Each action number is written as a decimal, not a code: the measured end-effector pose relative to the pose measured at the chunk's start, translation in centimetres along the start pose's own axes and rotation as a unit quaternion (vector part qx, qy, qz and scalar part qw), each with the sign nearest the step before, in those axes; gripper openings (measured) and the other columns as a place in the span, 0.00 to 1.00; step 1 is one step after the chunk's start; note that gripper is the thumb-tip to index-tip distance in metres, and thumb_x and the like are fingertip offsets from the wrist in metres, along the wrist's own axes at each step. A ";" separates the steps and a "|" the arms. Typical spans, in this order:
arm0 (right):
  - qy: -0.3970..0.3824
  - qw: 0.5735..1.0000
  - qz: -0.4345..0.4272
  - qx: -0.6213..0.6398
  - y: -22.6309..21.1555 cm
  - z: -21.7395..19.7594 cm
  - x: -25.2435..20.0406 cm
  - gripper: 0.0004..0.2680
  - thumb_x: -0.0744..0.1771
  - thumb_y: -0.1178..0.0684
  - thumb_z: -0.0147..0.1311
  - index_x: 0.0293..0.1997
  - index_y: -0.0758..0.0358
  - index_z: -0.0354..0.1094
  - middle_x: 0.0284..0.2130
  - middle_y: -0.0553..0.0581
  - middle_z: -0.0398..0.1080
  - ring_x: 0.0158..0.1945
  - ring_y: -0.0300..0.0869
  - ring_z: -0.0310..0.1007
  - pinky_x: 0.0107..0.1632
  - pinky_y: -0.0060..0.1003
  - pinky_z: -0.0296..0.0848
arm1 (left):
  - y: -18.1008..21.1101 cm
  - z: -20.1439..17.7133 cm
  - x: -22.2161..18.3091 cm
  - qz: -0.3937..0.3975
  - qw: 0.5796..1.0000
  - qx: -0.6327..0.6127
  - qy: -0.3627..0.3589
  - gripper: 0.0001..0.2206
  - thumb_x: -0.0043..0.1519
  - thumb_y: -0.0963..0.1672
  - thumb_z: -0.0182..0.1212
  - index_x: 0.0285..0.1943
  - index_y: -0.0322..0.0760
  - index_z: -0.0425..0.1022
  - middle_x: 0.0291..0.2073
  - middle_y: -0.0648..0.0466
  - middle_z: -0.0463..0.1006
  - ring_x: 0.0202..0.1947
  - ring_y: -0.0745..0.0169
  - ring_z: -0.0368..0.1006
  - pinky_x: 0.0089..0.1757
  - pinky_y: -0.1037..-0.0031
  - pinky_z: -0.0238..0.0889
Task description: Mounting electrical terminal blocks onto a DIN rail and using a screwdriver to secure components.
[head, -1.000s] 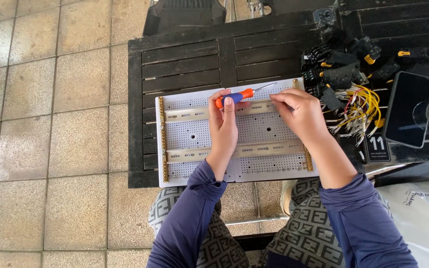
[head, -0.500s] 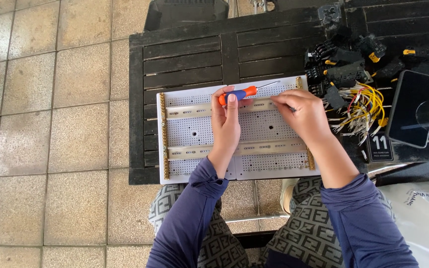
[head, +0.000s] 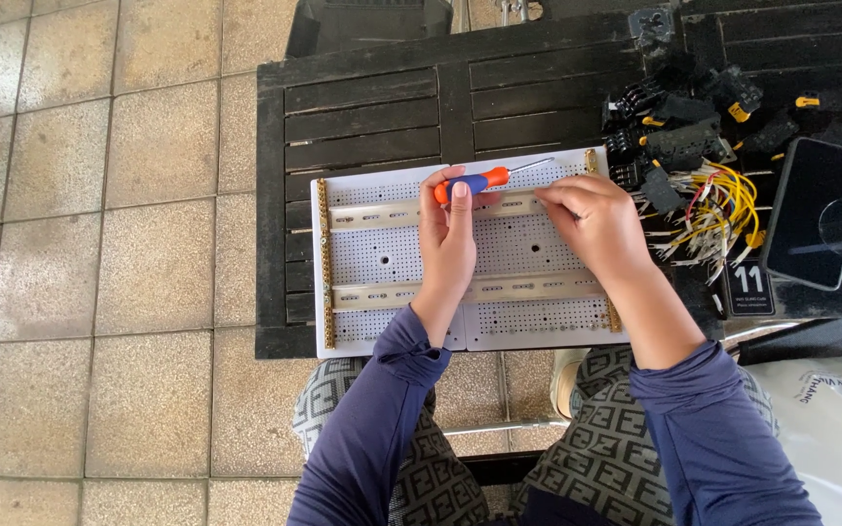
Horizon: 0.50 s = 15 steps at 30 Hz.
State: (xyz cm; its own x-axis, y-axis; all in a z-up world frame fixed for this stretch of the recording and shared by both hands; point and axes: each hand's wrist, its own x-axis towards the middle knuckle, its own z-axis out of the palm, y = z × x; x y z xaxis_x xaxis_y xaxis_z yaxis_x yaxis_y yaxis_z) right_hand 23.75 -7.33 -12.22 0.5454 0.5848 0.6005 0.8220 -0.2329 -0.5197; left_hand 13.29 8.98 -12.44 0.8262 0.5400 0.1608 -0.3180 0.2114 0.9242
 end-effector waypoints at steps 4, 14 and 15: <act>-0.010 1.000 -0.013 -0.011 -0.2 -0.1 0.1 0.06 0.64 0.71 0.61 0.37 0.68 0.79 0.33 0.59 0.78 0.38 0.51 0.80 0.43 0.38 0.77 | 0.3 0.2 -0.1 -0.003 1.000 -0.002 0.004 0.11 0.75 0.48 0.45 0.62 0.45 0.62 0.49 0.51 0.68 0.48 0.58 0.79 0.59 0.57 0.63; -0.029 0.998 -0.016 -0.050 -0.8 -0.2 0.4 0.05 0.65 0.70 0.60 0.36 0.68 0.78 0.32 0.60 0.77 0.38 0.48 0.79 0.46 0.34 0.77 | 0.5 0.2 0.0 0.003 1.000 0.009 -0.003 0.11 0.75 0.47 0.45 0.63 0.44 0.62 0.48 0.52 0.70 0.47 0.60 0.79 0.57 0.61 0.67; -0.032 0.999 -0.010 -0.035 -0.8 -0.3 0.5 0.05 0.65 0.70 0.60 0.36 0.69 0.78 0.32 0.60 0.77 0.38 0.48 0.79 0.46 0.35 0.77 | 0.8 0.2 -0.1 0.005 1.000 0.014 -0.005 0.10 0.75 0.47 0.45 0.62 0.43 0.62 0.47 0.53 0.70 0.46 0.59 0.80 0.56 0.61 0.68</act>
State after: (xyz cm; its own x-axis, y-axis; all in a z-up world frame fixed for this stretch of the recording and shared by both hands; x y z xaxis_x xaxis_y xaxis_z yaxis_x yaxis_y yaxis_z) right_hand 23.41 -7.12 -11.34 0.5184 0.6377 0.5698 0.8438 -0.2733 -0.4618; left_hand 13.06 8.88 -11.66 0.8280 0.5335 0.1730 -0.3133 0.1841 0.9316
